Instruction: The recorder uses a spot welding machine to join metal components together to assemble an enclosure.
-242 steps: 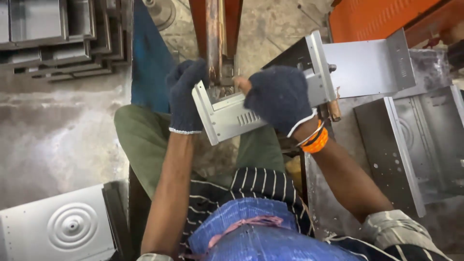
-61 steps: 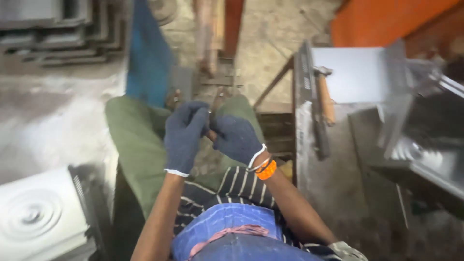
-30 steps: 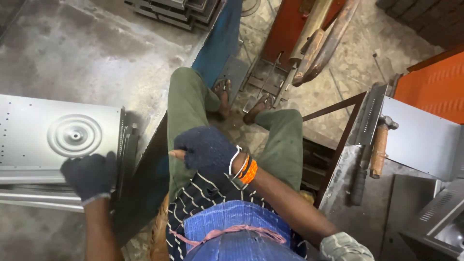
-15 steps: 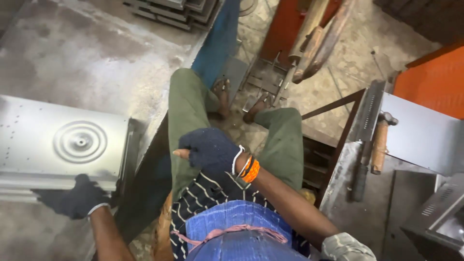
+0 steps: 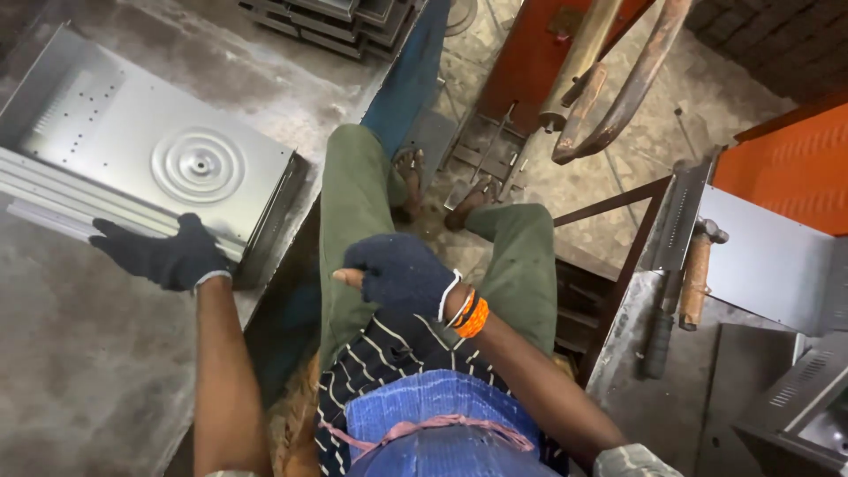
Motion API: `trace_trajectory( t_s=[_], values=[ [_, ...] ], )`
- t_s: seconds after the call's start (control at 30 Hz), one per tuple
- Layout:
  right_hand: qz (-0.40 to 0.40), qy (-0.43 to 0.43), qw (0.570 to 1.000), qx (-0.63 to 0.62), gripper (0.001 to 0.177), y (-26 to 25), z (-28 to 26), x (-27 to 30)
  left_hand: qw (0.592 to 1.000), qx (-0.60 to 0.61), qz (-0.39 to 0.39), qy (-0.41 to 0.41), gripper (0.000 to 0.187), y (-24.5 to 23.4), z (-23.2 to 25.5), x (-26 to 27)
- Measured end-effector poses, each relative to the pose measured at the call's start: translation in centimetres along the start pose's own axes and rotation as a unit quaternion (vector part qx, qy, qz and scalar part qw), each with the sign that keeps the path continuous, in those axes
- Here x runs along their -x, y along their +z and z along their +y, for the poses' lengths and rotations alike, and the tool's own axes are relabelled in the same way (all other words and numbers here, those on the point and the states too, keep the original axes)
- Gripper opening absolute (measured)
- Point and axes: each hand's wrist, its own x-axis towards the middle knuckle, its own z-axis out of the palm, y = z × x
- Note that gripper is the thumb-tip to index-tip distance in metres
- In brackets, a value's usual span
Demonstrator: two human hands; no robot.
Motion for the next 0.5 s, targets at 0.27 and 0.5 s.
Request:
trace_trajectory(
  t_s=[0.27, 0.5],
  values=[
    [-0.039, 0.082, 0.995, -0.028, 0.031, -1.2, 0.1, -0.3, 0.935, -0.225, -0.019, 0.273, 0.056, -2.3, 3.8, -0.2],
    [-0.031, 0.063, 0.998, -0.009, 0.031, -1.8, 0.0, -0.6, 0.797, -0.166, -0.160, 0.558, 0.057, -2.4, 2.9, -4.4]
  ],
)
